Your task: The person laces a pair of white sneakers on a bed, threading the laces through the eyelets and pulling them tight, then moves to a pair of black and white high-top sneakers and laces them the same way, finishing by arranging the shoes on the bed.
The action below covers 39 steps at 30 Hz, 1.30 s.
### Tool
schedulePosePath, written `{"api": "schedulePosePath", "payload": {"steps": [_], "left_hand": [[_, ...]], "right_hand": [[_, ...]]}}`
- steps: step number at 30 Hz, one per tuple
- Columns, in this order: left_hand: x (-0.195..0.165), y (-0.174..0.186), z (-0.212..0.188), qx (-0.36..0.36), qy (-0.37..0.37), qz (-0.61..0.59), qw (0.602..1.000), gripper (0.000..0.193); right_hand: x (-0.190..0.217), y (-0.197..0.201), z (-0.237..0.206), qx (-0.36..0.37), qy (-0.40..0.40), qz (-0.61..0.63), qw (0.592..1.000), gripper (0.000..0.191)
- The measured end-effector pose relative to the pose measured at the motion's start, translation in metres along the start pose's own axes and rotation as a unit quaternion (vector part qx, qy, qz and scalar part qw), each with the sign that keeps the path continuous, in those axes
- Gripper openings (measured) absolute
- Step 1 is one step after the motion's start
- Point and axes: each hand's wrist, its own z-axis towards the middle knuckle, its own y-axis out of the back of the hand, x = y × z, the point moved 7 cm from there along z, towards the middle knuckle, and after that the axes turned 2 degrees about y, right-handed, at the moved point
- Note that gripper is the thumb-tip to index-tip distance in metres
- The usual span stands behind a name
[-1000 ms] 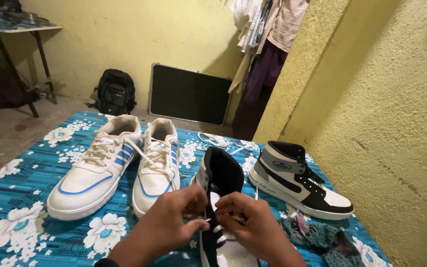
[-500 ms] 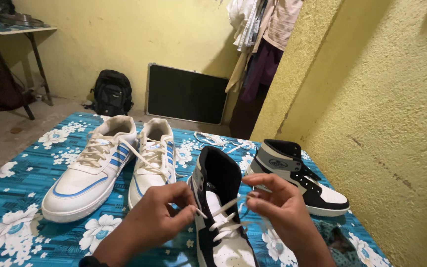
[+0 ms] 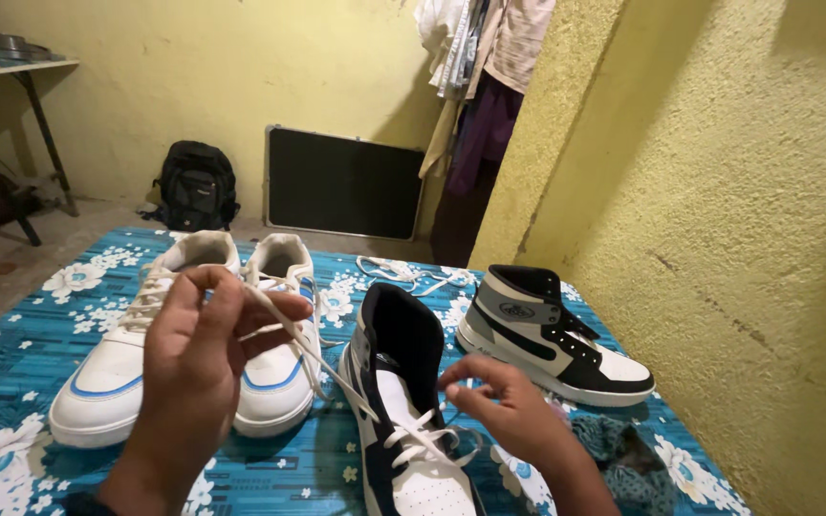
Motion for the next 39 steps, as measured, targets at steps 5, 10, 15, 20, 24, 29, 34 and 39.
{"api": "schedulePosePath", "payload": {"steps": [5,10,15,20,24,29,34,39], "left_hand": [[-0.035,-0.030,0.008,0.055,-0.040,0.018,0.998,0.021],[-0.060,-0.064,0.002,0.120,-0.076,0.003,0.990,0.022],[-0.075,-0.068,-0.003,0.142,-0.108,-0.009,0.984,0.020],[-0.036,-0.070,-0.008,0.146,-0.028,0.088,0.985,0.018],[-0.004,-0.091,-0.028,0.246,-0.027,0.239,0.939,0.016],[0.048,-0.111,-0.060,0.384,-0.008,0.543,0.746,0.016],[0.062,-0.112,-0.063,0.414,-0.107,0.589,0.686,0.012],[0.070,-0.114,-0.065,0.423,-0.175,0.582,0.673,0.007]], "right_hand": [[0.017,-0.001,-0.004,0.064,0.083,-0.051,0.993,0.024],[0.010,-0.004,-0.002,0.054,0.019,-0.069,0.996,0.009],[0.023,-0.006,-0.008,0.062,0.027,0.011,0.998,0.007],[0.053,-0.003,-0.029,0.151,0.080,-0.039,0.984,0.016],[0.055,-0.012,-0.032,0.170,0.031,-0.087,0.981,0.027],[0.057,-0.015,-0.030,0.144,0.007,-0.055,0.988,0.020],[0.062,-0.012,-0.032,0.137,0.028,-0.090,0.986,0.015],[0.063,-0.014,-0.031,0.131,0.079,-0.099,0.983,0.014]]}}
